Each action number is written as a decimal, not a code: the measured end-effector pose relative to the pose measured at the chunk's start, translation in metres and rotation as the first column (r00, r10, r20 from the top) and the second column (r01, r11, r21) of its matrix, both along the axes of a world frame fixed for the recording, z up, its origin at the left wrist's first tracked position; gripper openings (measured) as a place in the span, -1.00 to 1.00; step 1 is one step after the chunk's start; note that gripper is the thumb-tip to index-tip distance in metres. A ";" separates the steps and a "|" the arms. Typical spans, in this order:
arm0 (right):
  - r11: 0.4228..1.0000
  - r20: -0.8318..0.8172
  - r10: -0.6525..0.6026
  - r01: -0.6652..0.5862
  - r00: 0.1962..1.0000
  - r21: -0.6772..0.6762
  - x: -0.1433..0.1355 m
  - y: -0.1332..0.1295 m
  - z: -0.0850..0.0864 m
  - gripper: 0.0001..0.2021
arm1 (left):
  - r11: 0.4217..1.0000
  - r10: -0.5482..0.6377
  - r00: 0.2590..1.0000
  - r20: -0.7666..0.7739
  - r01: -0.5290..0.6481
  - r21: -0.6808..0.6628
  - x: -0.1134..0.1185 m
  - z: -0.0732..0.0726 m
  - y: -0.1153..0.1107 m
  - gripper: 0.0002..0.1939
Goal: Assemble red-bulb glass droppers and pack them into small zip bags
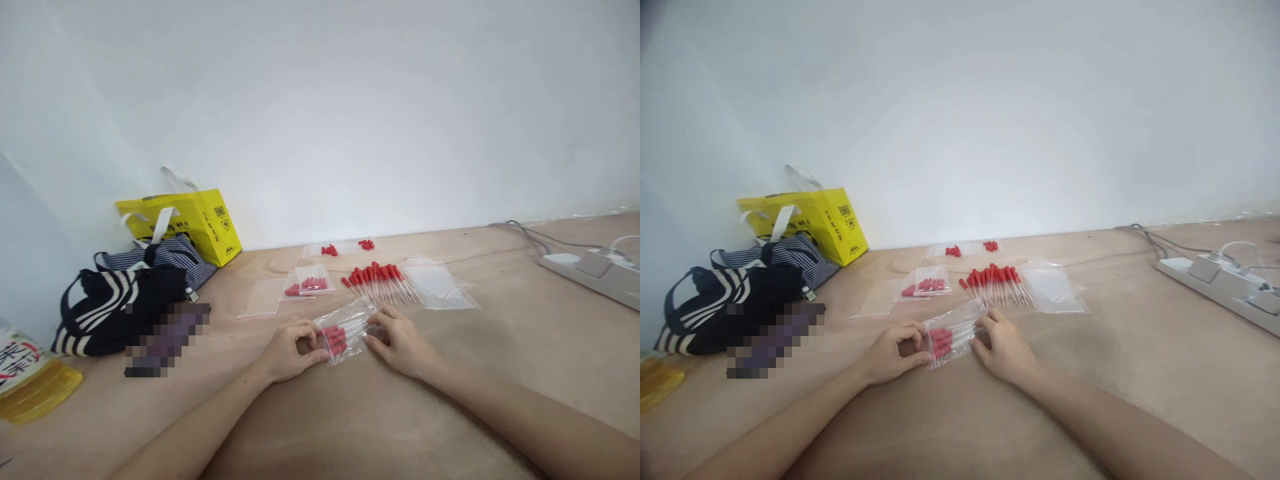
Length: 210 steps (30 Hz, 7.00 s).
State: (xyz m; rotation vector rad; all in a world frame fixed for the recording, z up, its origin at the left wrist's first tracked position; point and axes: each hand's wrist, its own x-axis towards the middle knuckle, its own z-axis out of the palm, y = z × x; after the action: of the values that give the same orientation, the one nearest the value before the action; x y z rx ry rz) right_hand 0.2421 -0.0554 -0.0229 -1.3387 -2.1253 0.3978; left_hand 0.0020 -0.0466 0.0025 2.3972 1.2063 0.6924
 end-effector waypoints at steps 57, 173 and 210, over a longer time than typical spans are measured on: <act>0.982 0.210 0.119 -0.146 0.970 0.120 -0.005 0.005 0.004 -0.50 | 0.924 0.195 0.949 -0.246 -0.094 0.371 -0.063 0.021 -0.003 -0.81; 0.967 -0.058 0.238 -0.243 0.969 -0.083 -0.055 -0.003 0.003 -0.67 | 0.975 0.172 0.985 -0.022 -0.167 0.143 -0.005 -0.007 -0.059 -0.80; 0.989 0.134 0.150 -0.147 0.979 -0.031 -0.062 -0.012 0.003 -0.57 | 0.949 0.315 0.949 -0.022 -0.314 0.042 -0.002 -0.009 -0.055 -0.73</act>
State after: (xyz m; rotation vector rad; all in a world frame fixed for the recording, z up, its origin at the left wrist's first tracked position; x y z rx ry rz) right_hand 0.1797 -0.0673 -0.0201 -1.2540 -2.3497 0.3999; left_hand 0.0002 -0.1011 -0.0069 2.2734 1.6231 0.7820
